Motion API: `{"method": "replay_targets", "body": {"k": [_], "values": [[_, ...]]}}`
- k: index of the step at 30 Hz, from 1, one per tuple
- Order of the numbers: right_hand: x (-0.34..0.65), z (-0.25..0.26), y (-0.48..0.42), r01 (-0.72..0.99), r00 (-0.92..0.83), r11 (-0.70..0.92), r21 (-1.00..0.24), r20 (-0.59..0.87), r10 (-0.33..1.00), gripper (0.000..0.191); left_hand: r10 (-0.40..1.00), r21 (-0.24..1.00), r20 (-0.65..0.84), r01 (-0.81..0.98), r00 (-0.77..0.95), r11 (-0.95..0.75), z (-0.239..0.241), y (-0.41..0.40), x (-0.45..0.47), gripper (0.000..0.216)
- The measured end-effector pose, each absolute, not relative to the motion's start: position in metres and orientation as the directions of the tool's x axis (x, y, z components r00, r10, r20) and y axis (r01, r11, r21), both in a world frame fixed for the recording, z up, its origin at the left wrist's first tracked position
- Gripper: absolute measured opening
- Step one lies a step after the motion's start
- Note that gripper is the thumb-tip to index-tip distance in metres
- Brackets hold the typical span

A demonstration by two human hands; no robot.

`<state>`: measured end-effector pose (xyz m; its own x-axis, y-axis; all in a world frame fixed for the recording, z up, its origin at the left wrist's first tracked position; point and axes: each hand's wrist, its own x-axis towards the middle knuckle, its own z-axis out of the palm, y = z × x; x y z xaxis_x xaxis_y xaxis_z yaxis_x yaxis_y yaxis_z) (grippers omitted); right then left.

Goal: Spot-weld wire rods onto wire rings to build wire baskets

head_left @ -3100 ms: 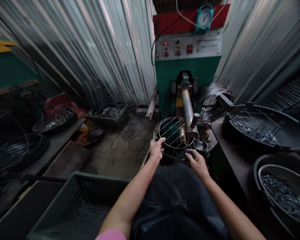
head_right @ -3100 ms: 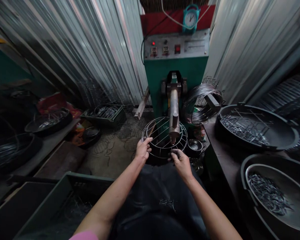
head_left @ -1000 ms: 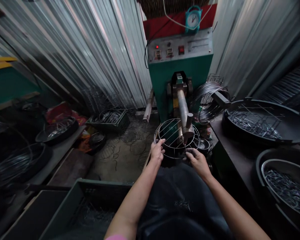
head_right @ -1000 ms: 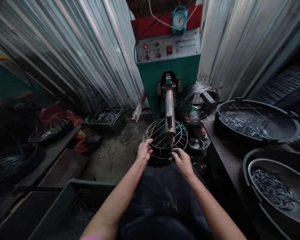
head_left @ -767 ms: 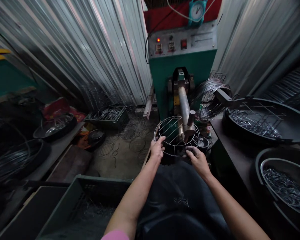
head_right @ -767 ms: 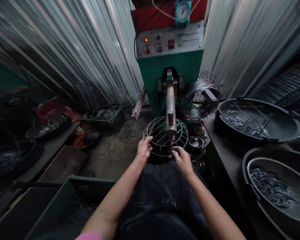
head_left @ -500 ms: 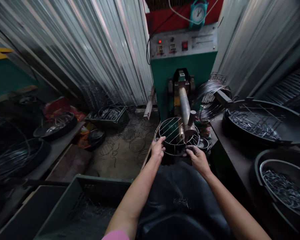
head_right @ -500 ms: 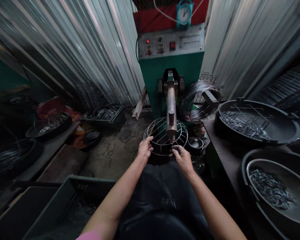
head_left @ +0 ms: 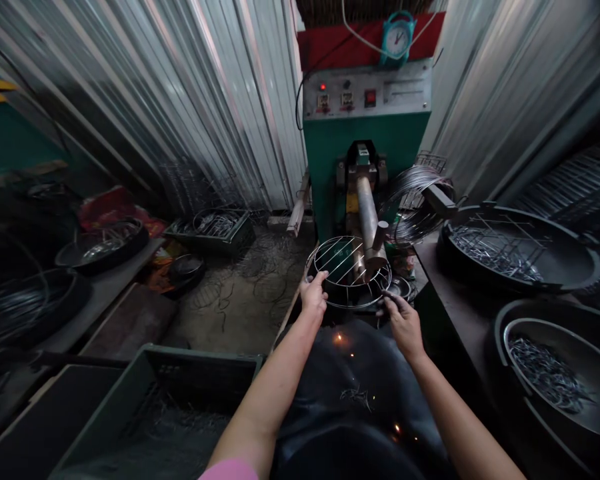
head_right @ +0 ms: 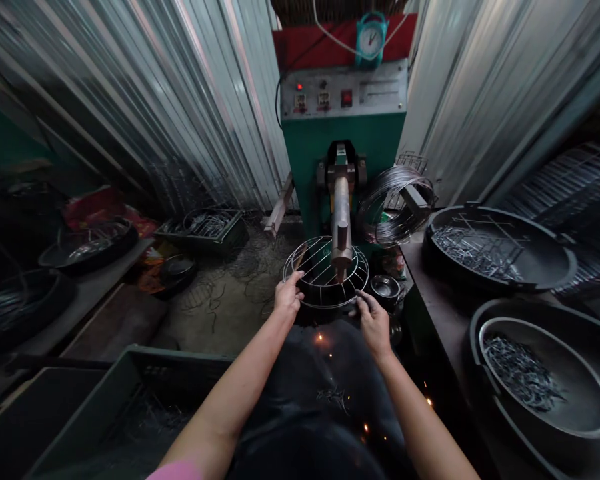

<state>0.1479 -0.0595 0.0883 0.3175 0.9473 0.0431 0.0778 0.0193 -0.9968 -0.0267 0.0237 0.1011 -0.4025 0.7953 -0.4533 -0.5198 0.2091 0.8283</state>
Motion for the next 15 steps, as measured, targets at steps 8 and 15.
{"method": "replay_targets", "body": {"k": [8,15], "values": [[0.207,0.005,-0.118,0.542,0.212,-0.196,-0.817,-0.092,0.973,0.044,0.755,0.796,-0.5,-0.568,-0.424,0.208,0.095,0.012,-0.019,0.044],[0.224,-0.039,-0.157,0.634,0.139,-0.129,-0.763,-0.052,0.989,0.047,0.747,0.728,-0.637,-0.466,-0.187,0.504,0.105,0.014,-0.066,0.047]]}}
